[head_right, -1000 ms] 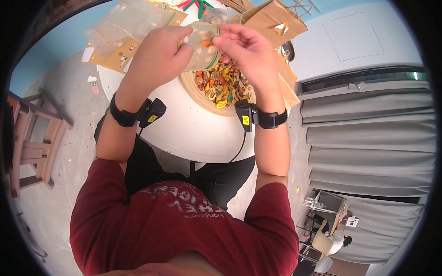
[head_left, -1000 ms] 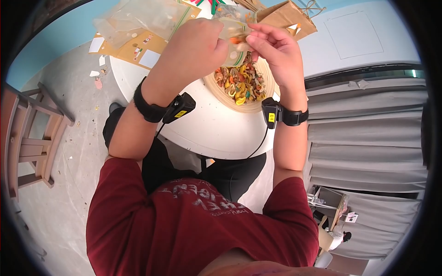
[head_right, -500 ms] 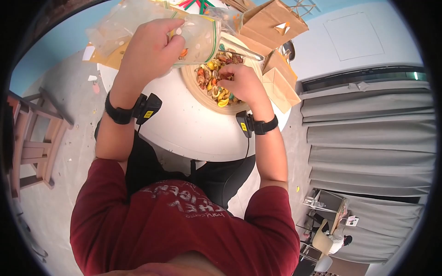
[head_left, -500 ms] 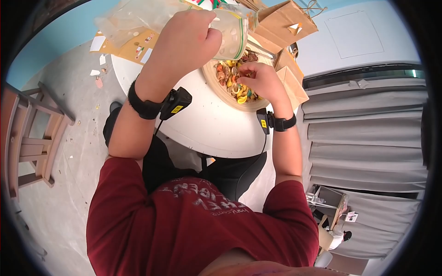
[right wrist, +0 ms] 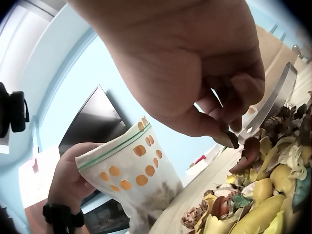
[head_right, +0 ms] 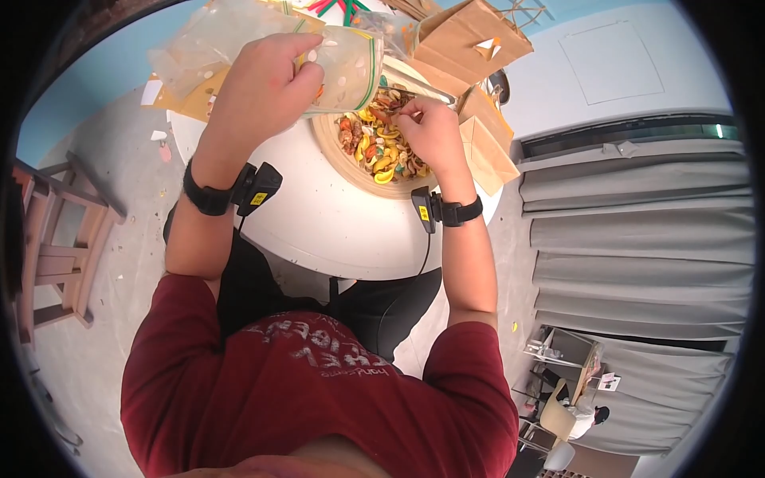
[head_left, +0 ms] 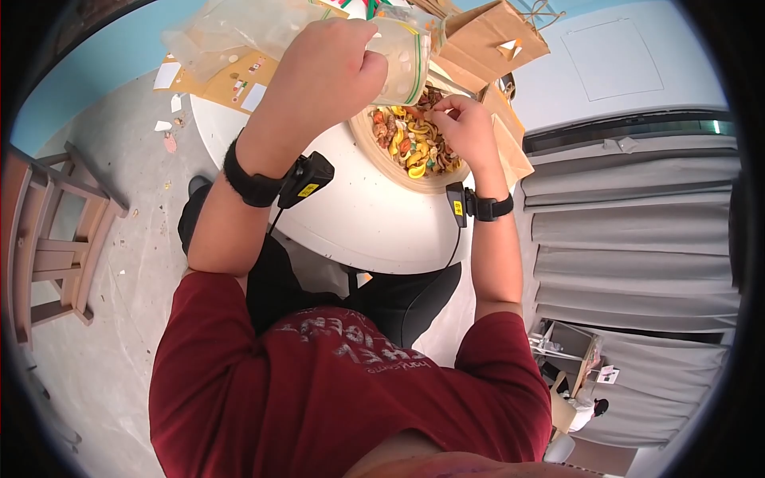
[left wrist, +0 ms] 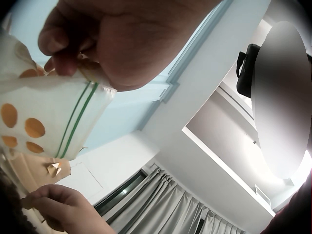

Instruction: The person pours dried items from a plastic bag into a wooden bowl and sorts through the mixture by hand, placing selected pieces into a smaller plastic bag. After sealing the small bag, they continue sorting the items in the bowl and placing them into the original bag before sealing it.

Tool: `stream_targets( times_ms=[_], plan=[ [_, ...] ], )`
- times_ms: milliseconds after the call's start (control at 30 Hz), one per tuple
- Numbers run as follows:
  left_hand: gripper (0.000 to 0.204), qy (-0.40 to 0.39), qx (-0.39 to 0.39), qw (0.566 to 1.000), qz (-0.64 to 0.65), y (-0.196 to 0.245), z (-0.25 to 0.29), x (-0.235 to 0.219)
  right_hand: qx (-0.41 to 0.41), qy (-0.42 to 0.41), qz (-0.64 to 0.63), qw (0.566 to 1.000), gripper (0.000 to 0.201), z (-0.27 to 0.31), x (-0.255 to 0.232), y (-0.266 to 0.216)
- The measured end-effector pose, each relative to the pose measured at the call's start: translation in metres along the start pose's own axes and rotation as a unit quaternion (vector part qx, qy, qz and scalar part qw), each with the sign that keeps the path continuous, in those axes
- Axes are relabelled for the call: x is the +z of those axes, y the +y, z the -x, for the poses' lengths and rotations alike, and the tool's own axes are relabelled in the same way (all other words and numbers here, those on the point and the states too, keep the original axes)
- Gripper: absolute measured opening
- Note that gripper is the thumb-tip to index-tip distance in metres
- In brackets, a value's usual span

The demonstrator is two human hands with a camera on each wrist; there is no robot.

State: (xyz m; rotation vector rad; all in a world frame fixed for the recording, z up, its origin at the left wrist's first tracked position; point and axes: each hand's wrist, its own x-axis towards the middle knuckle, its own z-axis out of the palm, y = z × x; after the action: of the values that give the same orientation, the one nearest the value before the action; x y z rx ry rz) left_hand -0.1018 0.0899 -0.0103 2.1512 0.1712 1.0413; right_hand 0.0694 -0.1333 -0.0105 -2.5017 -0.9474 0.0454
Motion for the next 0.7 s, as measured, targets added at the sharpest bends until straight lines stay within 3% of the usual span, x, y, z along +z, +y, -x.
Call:
stream_targets(
  times_ms=[200, 300, 400, 500, 700],
  plan=[
    [0.041, 0.001, -0.001, 1.000, 0.008, 0.002, 0.000, 0.002, -0.060, -0.065, -0.036, 0.995, 0.016, 0.001, 0.006, 0.001],
    [0.041, 0.003, 0.003, 1.000, 0.009, 0.002, 0.000, 0.003, -0.082, -0.060, -0.123, 0.987, 0.016, 0.001, 0.022, 0.004],
    [0.041, 0.004, 0.000, 1.000, 0.021, 0.003, 0.001, 0.002, -0.056, -0.117, -0.033, 0.991, 0.015, 0.005, 0.015, -0.018],
    [0.040, -0.005, -0.001, 1.000, 0.004, 0.002, 0.000, 0.001, -0.078, -0.140, -0.032, 0.987, 0.012, 0.000, 0.026, -0.008],
    [0.039, 0.003, 0.010, 1.000, -0.005, 0.001, 0.001, 0.001, -0.080, -0.046, -0.041, 0.995, 0.012, -0.006, 0.020, -0.001]
  ],
)
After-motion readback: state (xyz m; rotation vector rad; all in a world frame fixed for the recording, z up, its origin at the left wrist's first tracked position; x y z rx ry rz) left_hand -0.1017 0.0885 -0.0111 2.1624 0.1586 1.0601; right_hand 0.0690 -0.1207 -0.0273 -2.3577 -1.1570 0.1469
